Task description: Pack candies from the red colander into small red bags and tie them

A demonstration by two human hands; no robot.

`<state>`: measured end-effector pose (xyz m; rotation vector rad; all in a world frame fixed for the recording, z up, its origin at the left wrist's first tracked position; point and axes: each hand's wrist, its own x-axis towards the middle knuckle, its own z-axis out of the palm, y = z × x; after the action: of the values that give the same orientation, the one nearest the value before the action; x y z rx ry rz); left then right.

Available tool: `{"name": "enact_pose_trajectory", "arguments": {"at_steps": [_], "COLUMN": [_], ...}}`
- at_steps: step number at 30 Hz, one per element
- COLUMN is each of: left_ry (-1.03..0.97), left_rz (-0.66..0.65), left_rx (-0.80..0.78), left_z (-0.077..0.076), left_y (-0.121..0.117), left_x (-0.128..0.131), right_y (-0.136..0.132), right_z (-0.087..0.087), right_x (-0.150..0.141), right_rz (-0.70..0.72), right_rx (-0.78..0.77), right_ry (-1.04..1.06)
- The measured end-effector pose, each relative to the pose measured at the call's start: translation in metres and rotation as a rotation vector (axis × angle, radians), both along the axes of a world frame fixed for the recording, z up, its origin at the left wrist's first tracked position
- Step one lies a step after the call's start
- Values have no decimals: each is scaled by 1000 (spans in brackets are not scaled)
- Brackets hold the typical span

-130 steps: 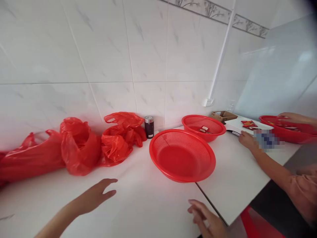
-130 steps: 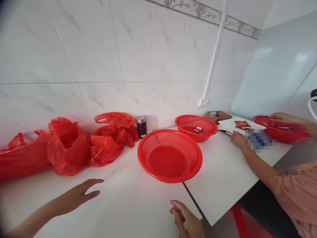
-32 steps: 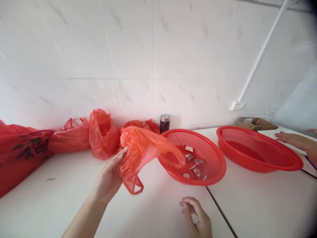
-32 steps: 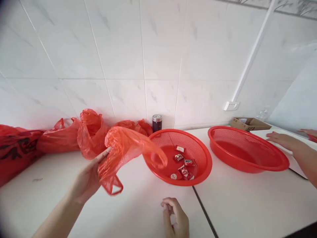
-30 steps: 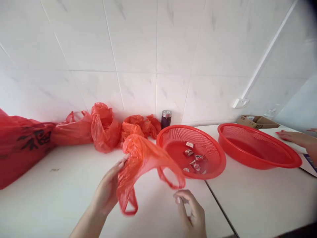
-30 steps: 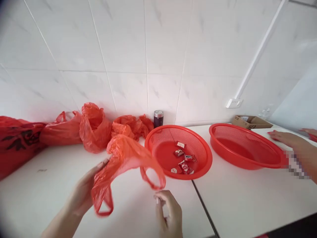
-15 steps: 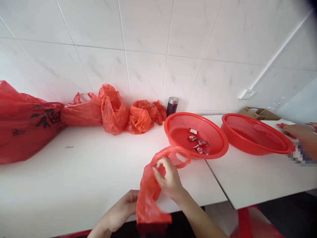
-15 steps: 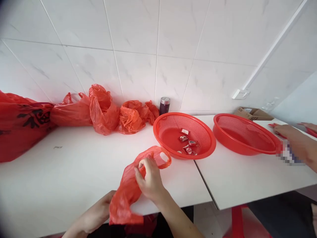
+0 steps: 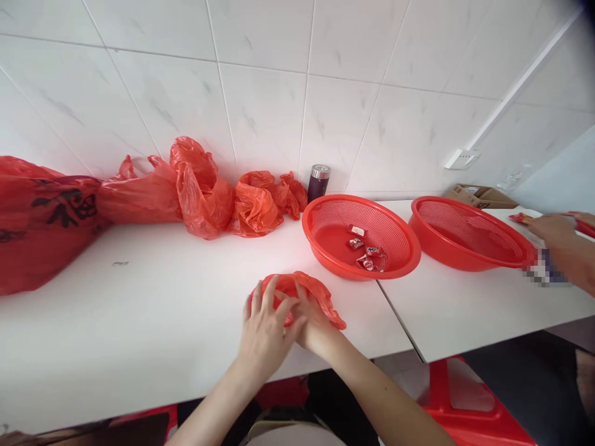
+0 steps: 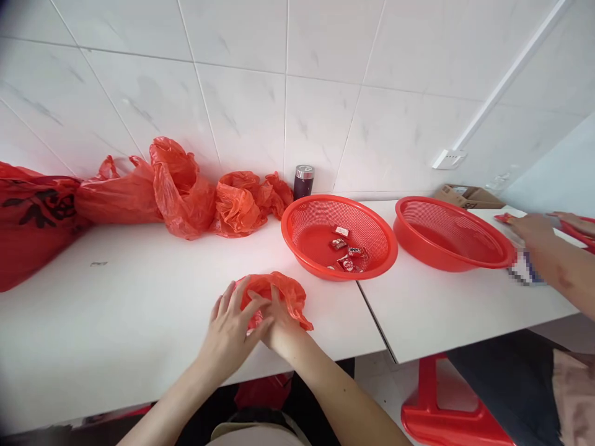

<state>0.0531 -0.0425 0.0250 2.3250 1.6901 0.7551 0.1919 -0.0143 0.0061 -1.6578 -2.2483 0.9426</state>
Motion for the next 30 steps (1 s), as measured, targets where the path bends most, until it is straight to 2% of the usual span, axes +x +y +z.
{"name": "enact_pose_trajectory", "arguments": {"at_steps": [2, 4, 6, 9, 11, 13, 16, 19, 22, 25, 26, 28, 30], "left_ry": [124, 208, 226, 118, -42, -265, -655, -1070, -1349, -1503, -1535, -1503, -1224], "left_rz": [134, 224, 311, 381, 332, 262, 135, -54, -164, -113, -74, 81, 261], "left_rx": [-51, -62, -31, -27, -140, -292, -454, -691, -974, -1054, -1045, -926, -699], "left_z": [-24, -38, -37, -15, 1, 9, 12, 10, 10, 10, 11, 12, 14], "left_y": [17, 36, 51, 63, 64, 60, 49, 38, 30, 31, 33, 38, 39], "left_x": [-7, -30, -56, -79, -78, -71, -57, -48, -49, -65, -73, -87, -92], "right_y": [-4, -9, -14, -17, -14, -9, 0, 7, 14, 20, 21, 22, 23], "right_z": [-1, 3, 12, 30, 39, 43, 38, 30, 26, 28, 30, 33, 37], "right_x": [9, 24, 38, 50, 51, 47, 37, 27, 25, 32, 35, 37, 35], "right_rz": [10, 44, 96, 158, 161, 125, 41, 140, 307, 308, 292, 266, 253], "right_rx": [-20, -69, -98, -24, 48, 142, 357, 488, 392, 203, 130, -5, -76], "right_ry": [-4, -11, -24, -21, -47, -123, -220, -164, -161, -256, -271, -286, -317]}}
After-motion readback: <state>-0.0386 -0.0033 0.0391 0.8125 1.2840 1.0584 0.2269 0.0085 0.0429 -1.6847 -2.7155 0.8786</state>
